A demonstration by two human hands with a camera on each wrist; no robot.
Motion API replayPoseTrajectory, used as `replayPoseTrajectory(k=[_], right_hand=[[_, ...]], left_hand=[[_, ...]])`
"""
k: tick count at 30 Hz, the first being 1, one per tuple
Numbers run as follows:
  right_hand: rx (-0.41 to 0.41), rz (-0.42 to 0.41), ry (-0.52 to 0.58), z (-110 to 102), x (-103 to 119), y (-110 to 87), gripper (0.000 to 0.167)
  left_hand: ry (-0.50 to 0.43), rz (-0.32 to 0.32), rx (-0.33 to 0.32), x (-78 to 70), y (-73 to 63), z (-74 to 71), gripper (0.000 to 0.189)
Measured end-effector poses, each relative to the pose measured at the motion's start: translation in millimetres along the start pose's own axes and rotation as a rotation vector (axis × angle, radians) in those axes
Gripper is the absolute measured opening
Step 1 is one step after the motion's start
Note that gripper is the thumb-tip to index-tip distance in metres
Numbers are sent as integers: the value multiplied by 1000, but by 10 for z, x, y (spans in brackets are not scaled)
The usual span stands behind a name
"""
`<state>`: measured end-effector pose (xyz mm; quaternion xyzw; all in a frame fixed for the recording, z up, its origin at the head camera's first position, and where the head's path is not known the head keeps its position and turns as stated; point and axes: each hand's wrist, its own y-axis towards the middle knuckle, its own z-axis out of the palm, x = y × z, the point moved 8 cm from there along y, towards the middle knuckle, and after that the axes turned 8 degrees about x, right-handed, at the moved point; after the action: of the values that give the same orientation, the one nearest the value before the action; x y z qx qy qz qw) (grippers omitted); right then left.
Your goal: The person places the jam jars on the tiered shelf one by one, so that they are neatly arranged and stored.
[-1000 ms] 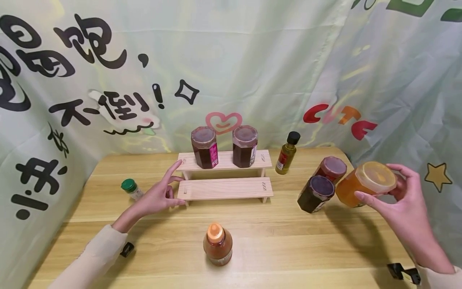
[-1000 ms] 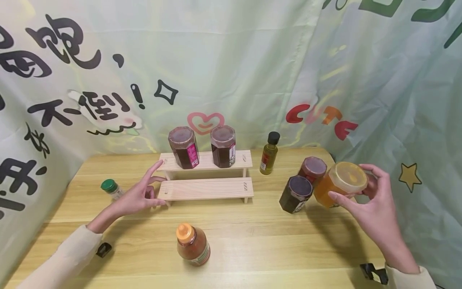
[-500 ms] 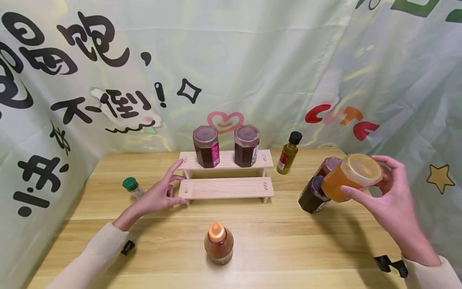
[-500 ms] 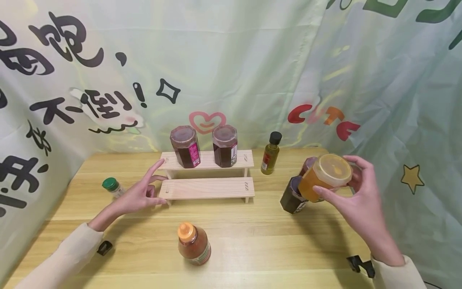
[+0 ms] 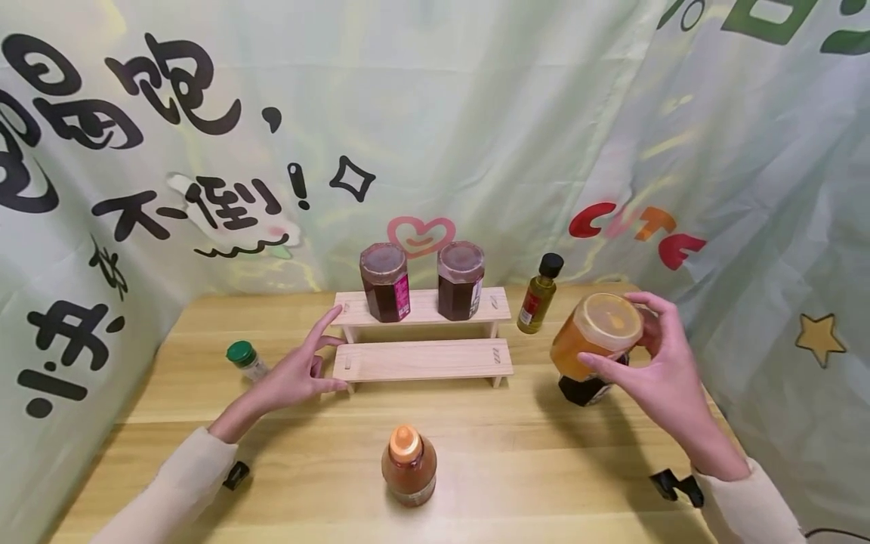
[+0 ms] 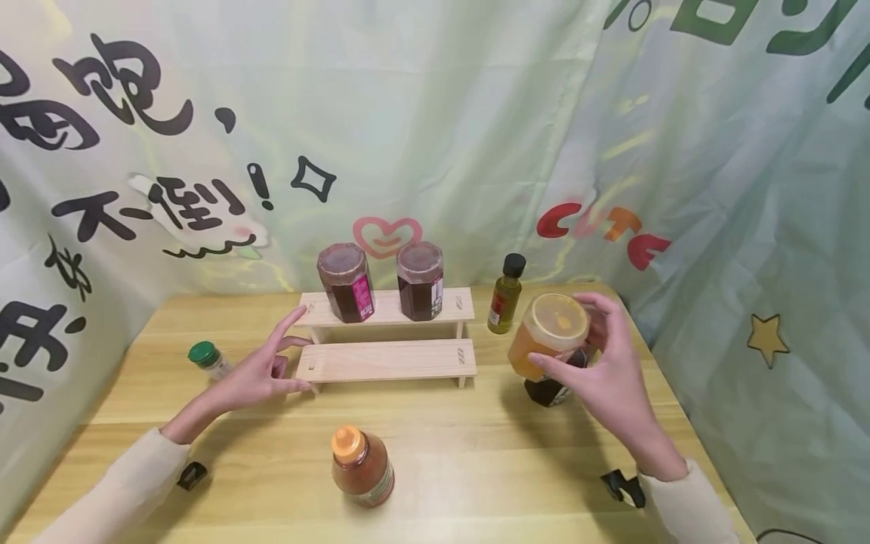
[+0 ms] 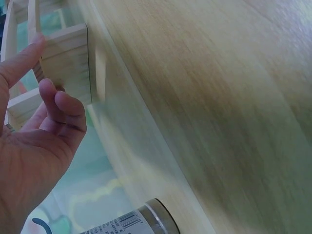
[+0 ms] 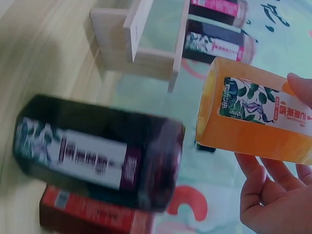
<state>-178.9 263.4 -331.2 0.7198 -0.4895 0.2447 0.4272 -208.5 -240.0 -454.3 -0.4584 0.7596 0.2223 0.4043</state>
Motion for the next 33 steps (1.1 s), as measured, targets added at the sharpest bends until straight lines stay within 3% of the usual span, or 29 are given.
replayPoseTrajectory(k=[11,22,33], right_hand=[[80,-44,81,486,147,156,98],[75,-110,106,883,269,285,99],[46,-126,144,1309,362,223,99]], left_hand=[[6,-1,-3,-17,17,-37,134],[15,-4,-17,-11,29,-79,133],[13,-7,-5,31,-13,2,133]])
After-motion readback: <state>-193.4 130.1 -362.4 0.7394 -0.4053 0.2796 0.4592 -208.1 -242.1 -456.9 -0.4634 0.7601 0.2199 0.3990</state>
